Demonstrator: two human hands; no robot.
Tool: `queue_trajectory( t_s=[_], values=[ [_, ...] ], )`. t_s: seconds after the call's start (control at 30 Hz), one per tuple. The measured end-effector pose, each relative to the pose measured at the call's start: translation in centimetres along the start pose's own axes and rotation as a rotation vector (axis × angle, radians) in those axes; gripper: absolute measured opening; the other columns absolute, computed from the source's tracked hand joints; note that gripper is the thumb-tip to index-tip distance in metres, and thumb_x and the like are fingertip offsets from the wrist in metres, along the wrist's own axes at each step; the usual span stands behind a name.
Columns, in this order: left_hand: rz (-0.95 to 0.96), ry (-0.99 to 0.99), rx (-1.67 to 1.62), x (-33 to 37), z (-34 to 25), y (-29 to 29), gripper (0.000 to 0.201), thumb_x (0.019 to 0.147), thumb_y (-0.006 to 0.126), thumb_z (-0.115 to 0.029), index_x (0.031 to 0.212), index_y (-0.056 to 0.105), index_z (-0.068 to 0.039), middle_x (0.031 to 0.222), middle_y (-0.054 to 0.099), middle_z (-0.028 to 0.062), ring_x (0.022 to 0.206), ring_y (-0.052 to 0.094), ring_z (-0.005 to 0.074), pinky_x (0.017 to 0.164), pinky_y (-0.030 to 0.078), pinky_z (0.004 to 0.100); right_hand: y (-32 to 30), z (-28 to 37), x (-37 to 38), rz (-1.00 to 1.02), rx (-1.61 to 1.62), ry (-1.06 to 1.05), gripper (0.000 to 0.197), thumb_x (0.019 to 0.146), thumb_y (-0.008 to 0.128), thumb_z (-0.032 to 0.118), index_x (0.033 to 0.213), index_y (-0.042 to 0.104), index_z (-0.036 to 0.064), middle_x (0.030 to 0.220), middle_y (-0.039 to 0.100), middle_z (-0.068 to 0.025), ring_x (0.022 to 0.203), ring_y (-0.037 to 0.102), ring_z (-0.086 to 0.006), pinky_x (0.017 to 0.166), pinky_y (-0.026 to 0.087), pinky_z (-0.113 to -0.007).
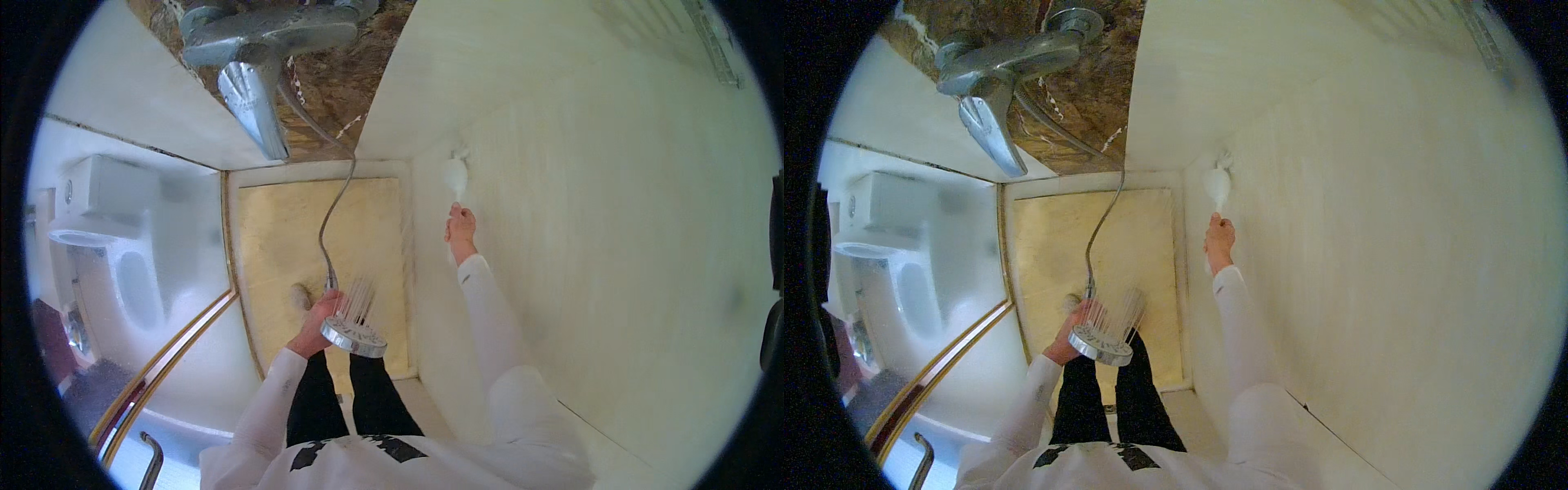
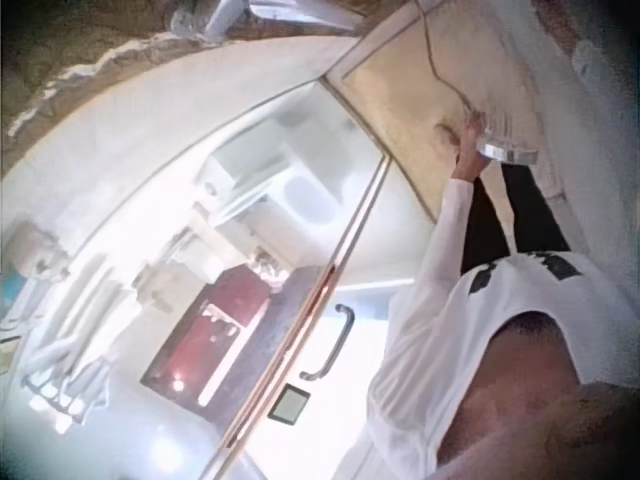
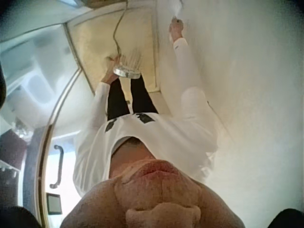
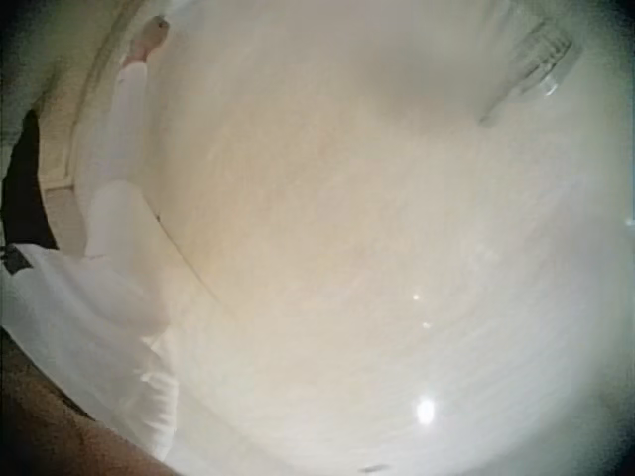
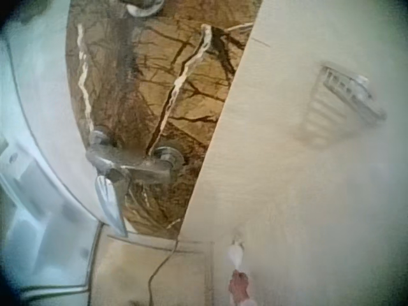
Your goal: The person scrubs the shower walls and floor with a brush, then uses a squeegee to clear water from the bathroom floor. The person then wipes the sink and countertop with a cloth.
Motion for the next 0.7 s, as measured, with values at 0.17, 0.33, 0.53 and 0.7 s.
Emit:
queue_trajectory(
  t_s=[0.17, 0.33, 0.53, 0.7],
  values=[
    [0.024, -0.029, -0.007, -1.2, 0.8, -0.7, 0.014, 0.068, 0.06, -0.013, 0.072, 0.049, -0.004, 0.077, 0.053, 0.0115, 0.085, 0.049, 0.0326, 0.074, 0.042, 0.0394, -0.9, 4.6, -5.6, -0.009, 0.108, -0.056, 0.027, 0.088, 0.051, 0.034, 0.084, 0.05, 0.007, 0.054, 0.04, 0.0002, 0.039, 0.036, -0.009, 0.034, 0.03, -0.025],
    [0.07, 0.107, 0.135, -1.6, -0.7, -1.7, 0.015, 0.067, 0.061, -0.014, 0.072, 0.05, -0.004, 0.077, 0.053, 0.011, 0.087, 0.049, 0.0319, 0.075, 0.041, 0.0387, -3.9, 11.2, -13.8, -0.143, 0.177, -0.346, 0.021, 0.092, 0.047, 0.028, 0.085, 0.05, 0.0082, 0.056, 0.04, 0.0023, 0.043, 0.037, -0.0061, 0.036, 0.03, -0.023],
    [0.184, 0.262, 0.369, -1.9, -3.5, -2.7, 0.018, 0.064, 0.064, -0.013, 0.075, 0.052, -0.006, 0.08, 0.054, 0.0095, 0.09, 0.05, 0.03, 0.08, 0.039, 0.042, -4.5, -1.1, 2.2, -0.22, -0.328, -0.325, 0.022, 0.09, 0.05, 0.026, 0.082, 0.049, 0.0054, 0.055, 0.045, -0.0017, 0.039, 0.04, -0.0115, 0.033, 0.03, -0.026],
    [0.22, 0.26, 0.328, -3.5, -3.8, -4.0, 0.017, 0.065, 0.064, -0.013, 0.075, 0.051, -0.006, 0.082, 0.053, 0.0096, 0.089, 0.05, 0.0293, 0.08, 0.039, 0.0405, -2.9, -8.0, -2.4, -0.112, -0.33, 0.288, 0.019, 0.089, 0.05, 0.028, 0.083, 0.048, 0.0103, 0.052, 0.042, -0.0002, 0.035, 0.039, -0.0137, 0.029, 0.028, -0.028]
  ],
)
Point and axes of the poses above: each hand's wrist, its own x-axis towards the middle knuckle, its own y-axis out of the palm, z = x × y, the point moved 8 cm from there along x, towards the middle knuckle
